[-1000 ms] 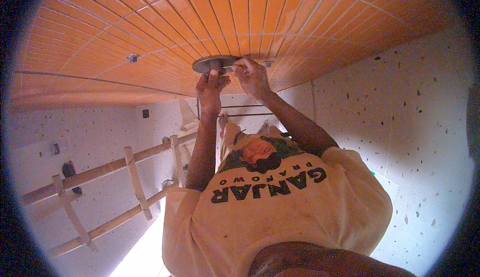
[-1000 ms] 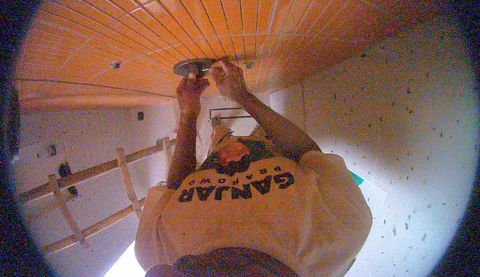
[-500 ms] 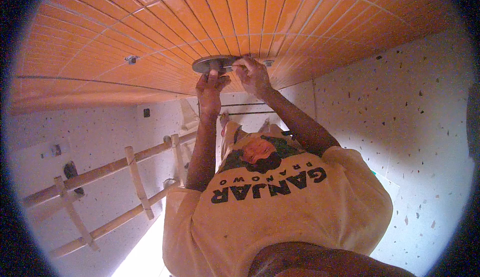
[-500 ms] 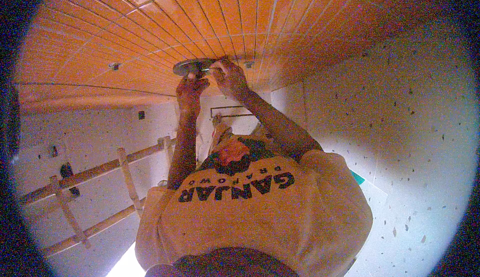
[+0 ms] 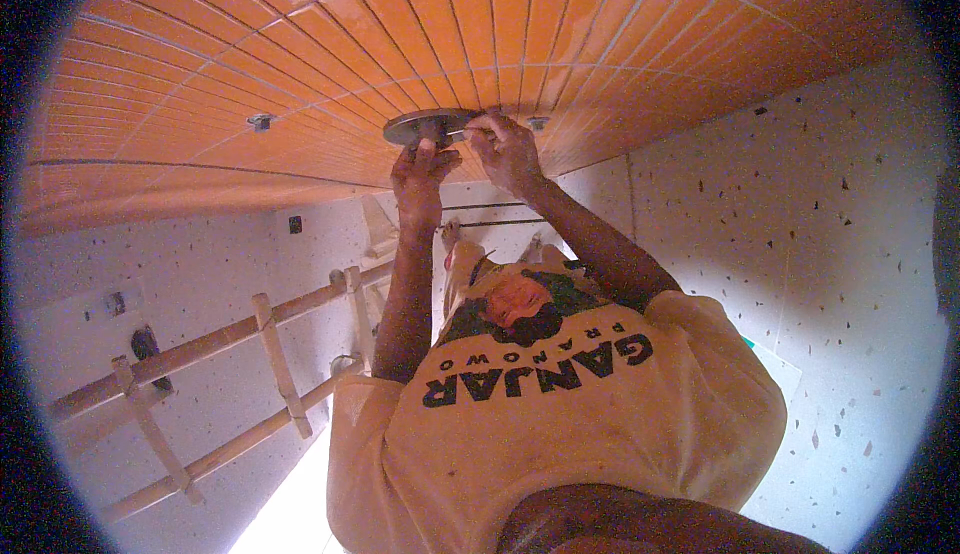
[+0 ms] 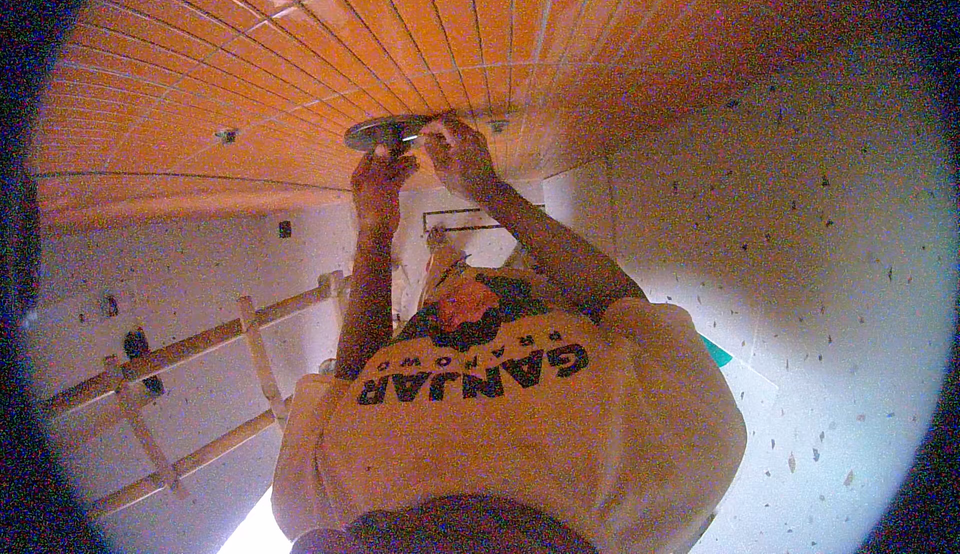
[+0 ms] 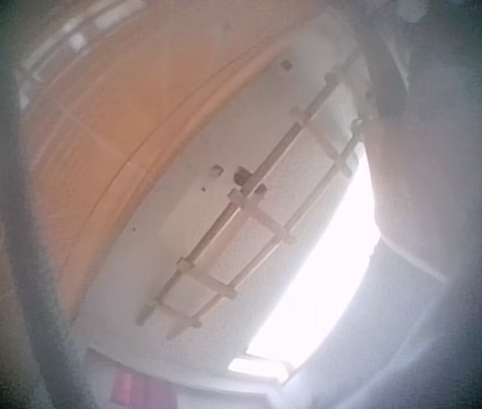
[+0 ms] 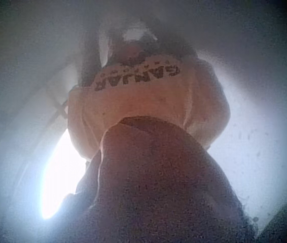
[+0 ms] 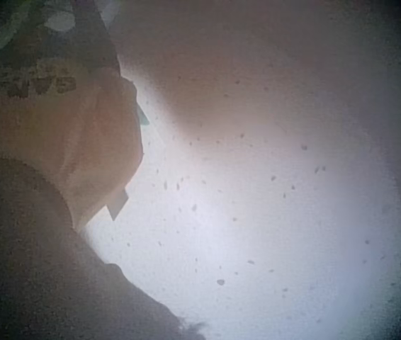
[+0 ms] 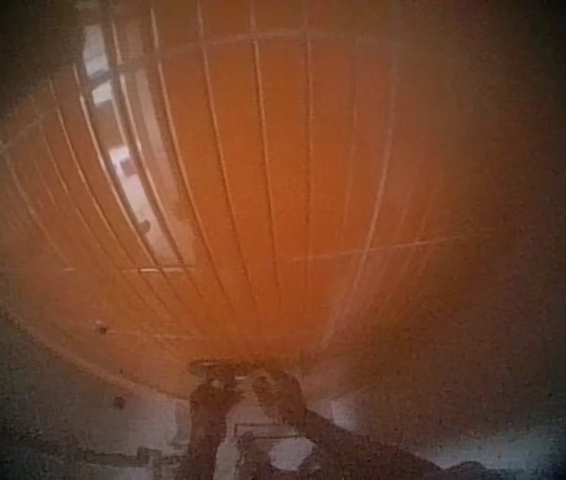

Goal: The person installs a circular ceiling fixture onto an orange-tiled ceiling. They hold the fixture with one hand and use a screwdriver to tighten screws into the ceiling mount. The person repeatedly adjusts the fixture and tightens the screws to secure it in place.

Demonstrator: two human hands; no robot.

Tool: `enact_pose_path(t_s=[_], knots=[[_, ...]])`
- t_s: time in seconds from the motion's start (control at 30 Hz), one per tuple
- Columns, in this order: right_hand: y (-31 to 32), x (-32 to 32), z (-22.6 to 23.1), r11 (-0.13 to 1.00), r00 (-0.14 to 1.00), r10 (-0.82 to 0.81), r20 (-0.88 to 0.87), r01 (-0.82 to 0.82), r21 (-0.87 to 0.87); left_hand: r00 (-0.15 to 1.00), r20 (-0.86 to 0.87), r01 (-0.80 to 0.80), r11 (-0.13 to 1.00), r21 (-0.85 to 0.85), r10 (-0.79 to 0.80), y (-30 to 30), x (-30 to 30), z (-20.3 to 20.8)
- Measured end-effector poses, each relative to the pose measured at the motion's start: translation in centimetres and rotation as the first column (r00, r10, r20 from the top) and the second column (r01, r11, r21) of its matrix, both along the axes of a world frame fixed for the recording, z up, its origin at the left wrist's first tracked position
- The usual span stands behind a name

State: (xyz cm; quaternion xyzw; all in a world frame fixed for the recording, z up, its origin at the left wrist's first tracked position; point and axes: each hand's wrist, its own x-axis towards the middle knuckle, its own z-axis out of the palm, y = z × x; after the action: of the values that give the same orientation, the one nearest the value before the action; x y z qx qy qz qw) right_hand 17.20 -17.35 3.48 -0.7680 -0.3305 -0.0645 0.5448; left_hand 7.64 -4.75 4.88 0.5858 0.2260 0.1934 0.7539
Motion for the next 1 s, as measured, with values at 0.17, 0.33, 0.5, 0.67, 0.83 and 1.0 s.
enact_pose_path(t_s=[0.17, 0.33, 0.5, 0.67, 0.83, 1.0], knots=[[0.2, 0.1, -0.2, 1.000, 0.998, 0.002, -0.057, -0.001, 0.015, 0.999, 0.044, -0.011, 0.999, -0.050, 0.014, 0.0, 0.1, -0.6], [0.3, -0.5, 0.3, 0.999, 0.994, 0.006, -0.110, 0.000, 0.053, 0.999, 0.039, -0.011, 0.998, -0.067, 0.014, 0.2, 0.0, -0.7], [0.7, -0.5, -0.7, 0.999, 0.975, -0.038, -0.217, 0.033, -0.028, 1.000, -0.017, -0.001, 1.000, 0.015, 0.001, 0.0, 0.0, 0.0], [1.7, -1.5, -0.1, 0.999, 0.990, -0.002, -0.144, -0.006, -0.053, 1.000, -0.018, 0.004, 0.994, 0.111, -0.002, -0.3, -0.1, 1.1], [0.6, -1.6, 0.2, 0.999, 0.975, -0.038, -0.220, 0.043, 0.019, 0.997, -0.042, 0.066, 0.998, 0.024, -0.065, -0.1, -0.3, 1.5], [0.0, -1.1, 0.1, 0.999, 0.985, -0.042, -0.170, 0.043, 0.004, 0.994, -0.099, 0.076, 0.961, 0.268, -0.051, 0.3, -0.2, 1.0]])
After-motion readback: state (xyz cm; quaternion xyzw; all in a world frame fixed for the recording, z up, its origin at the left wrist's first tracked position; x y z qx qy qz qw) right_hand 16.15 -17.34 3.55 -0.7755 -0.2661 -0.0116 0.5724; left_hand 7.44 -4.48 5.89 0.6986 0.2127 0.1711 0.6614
